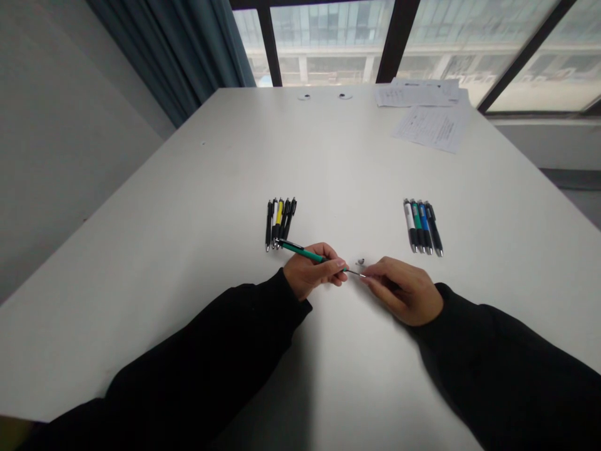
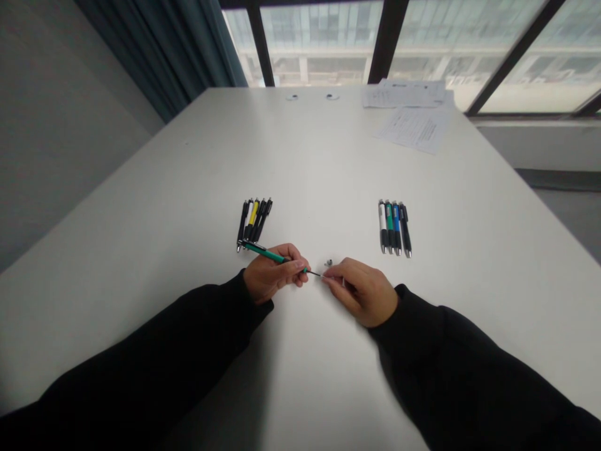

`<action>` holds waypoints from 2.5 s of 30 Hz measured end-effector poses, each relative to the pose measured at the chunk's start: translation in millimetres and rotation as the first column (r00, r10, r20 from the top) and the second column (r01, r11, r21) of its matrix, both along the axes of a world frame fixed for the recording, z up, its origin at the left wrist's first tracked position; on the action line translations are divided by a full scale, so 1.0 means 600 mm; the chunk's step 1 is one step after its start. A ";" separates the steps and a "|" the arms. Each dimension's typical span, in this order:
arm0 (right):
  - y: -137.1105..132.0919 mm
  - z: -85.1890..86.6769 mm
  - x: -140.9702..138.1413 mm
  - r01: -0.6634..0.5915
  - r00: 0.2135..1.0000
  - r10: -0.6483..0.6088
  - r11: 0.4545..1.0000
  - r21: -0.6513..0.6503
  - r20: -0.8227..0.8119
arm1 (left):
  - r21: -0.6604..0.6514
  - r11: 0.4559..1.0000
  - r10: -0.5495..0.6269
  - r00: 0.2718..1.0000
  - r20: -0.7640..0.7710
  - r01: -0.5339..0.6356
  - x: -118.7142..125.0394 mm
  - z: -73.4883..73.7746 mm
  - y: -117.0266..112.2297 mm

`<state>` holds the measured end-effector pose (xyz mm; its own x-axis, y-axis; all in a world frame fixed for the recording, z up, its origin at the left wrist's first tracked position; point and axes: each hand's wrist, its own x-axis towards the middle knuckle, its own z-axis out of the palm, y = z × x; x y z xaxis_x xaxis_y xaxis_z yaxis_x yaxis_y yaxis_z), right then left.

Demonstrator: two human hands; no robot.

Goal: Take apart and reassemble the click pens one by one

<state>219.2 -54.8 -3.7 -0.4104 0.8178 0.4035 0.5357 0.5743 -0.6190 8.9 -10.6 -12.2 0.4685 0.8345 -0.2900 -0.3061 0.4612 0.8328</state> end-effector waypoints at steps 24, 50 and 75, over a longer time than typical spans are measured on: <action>0.012 -0.010 0.060 0.023 0.989 -0.020 1.000 -0.021 0.148 | -0.010 0.969 0.249 0.967 0.045 -0.249 -0.003 0.006 0.010; 0.013 -0.021 0.050 0.081 0.940 -0.063 0.996 -0.039 0.335 | 0.026 0.985 0.169 0.985 0.027 -0.170 -0.008 0.007 0.007; -0.008 0.003 -0.002 -0.067 0.998 0.066 0.987 0.146 0.014 | 0.069 0.997 0.046 0.998 -0.034 -0.043 0.038 -0.011 -0.039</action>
